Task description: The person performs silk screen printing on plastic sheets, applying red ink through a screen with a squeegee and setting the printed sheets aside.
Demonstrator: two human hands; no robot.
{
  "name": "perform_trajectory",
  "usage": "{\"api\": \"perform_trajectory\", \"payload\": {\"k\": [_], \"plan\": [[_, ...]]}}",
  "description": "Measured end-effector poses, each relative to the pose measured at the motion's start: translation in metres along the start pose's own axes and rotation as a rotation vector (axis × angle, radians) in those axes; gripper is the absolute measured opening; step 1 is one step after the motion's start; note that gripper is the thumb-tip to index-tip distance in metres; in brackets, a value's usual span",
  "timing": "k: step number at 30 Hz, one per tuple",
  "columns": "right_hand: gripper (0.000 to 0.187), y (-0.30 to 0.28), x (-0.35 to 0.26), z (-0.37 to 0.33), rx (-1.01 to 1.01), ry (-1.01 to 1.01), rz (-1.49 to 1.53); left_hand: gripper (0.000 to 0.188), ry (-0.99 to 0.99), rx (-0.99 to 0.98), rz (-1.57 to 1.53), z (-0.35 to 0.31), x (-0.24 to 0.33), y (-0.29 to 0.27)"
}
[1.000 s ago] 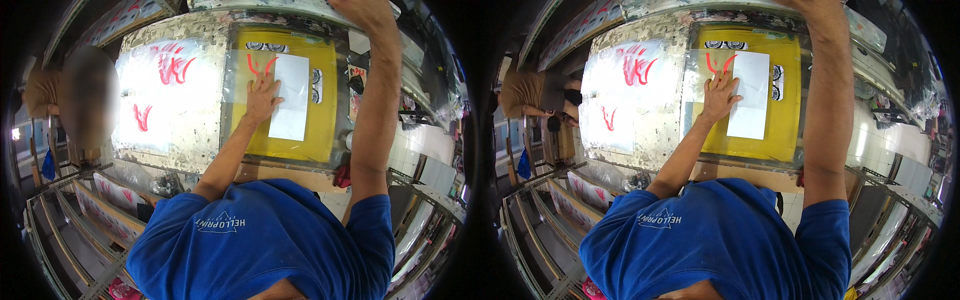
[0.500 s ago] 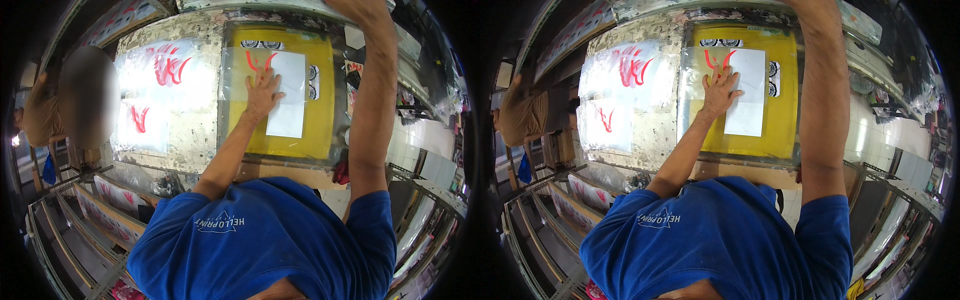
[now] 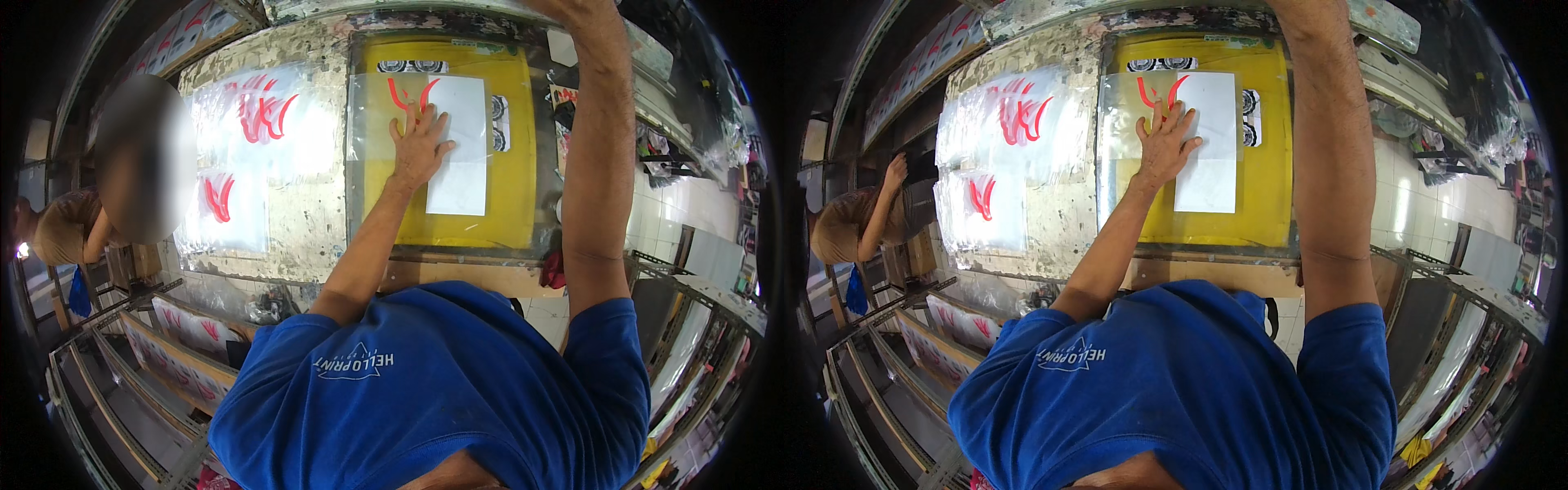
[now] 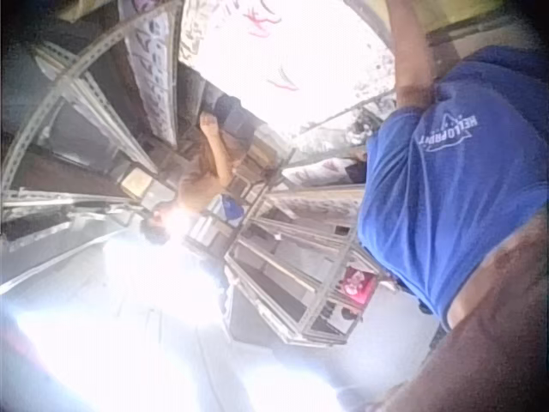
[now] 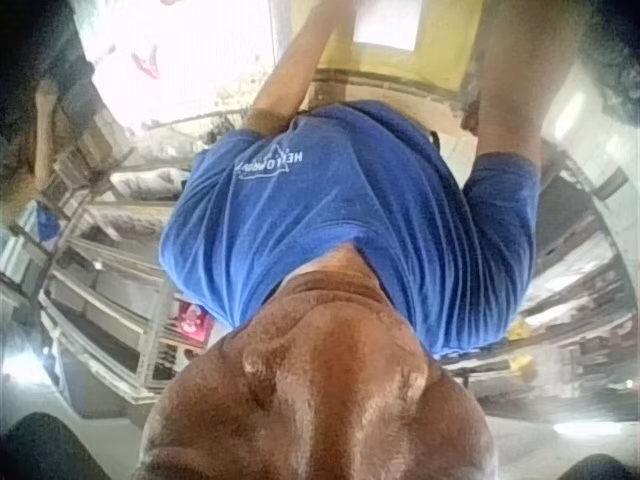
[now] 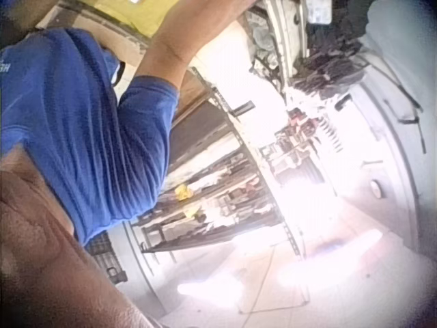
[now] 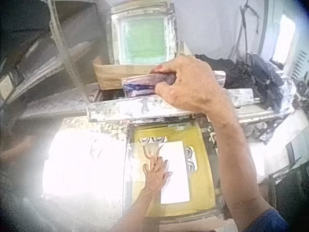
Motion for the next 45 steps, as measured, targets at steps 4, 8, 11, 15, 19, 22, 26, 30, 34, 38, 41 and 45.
{"api": "perform_trajectory", "payload": {"k": [4,8,11,15,19,22,26,30,34,38,41,45], "plan": [[0.044,0.001,0.006,0.006,-0.081,0.042,0.062,0.055,-0.008,-0.006,-0.024,0.001,0.001,-0.003],[0.044,0.007,0.014,0.006,0.091,-0.085,0.002,0.061,0.009,0.167,-0.008,0.005,0.007,-0.034],[0.043,0.001,-0.004,-0.019,-0.001,-0.035,0.006,0.081,-0.090,0.449,-0.567,0.000,0.001,-0.108],[0.042,0.034,-0.022,-0.079,0.116,-0.178,-0.019,0.120,-0.075,0.824,-1.281,-0.041,-0.023,-0.178],[0.045,0.083,0.002,-0.146,-0.018,-0.143,-0.033,0.097,-0.493,0.475,-1.190,-0.083,-0.030,-0.148],[0.048,0.127,0.019,-0.175,-0.118,-0.052,0.065,0.091,-0.505,0.379,-1.104,-0.131,-0.052,-0.090],[0.057,0.195,0.047,-0.214,-0.249,-0.063,0.056,0.087,-0.403,0.384,-0.477,-0.153,-0.057,-0.077],[0.077,0.235,0.052,-0.234,-0.475,0.008,-0.168,0.074,-0.422,0.332,-0.195,-0.158,-0.054,-0.074],[0.077,0.258,0.083,-0.204,-0.360,0.026,-0.109,0.071,-0.449,0.303,-0.175,-0.161,-0.053,-0.075],[0.075,0.270,0.124,-0.138,-0.189,-0.026,-0.139,0.070,-0.444,0.282,-0.208,-0.162,-0.053,-0.072],[0.078,0.286,0.157,-0.090,-0.192,-0.035,-0.236,0.068,-0.438,0.284,-0.216,-0.165,-0.053,-0.073],[0.075,0.304,0.196,-0.033,-0.175,-0.176,-0.180,0.071,-0.457,0.236,-0.243,-0.167,-0.052,-0.072]]}}
Point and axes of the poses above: each hand's wrist, its own z-axis towards the middle knuckle, its own y-axis out of the palm, x = y × z, the point moved 8 cm from there along z, towards the middle knuckle, and after that the axes turned 3 degrees about -x, right-handed, at the moved point
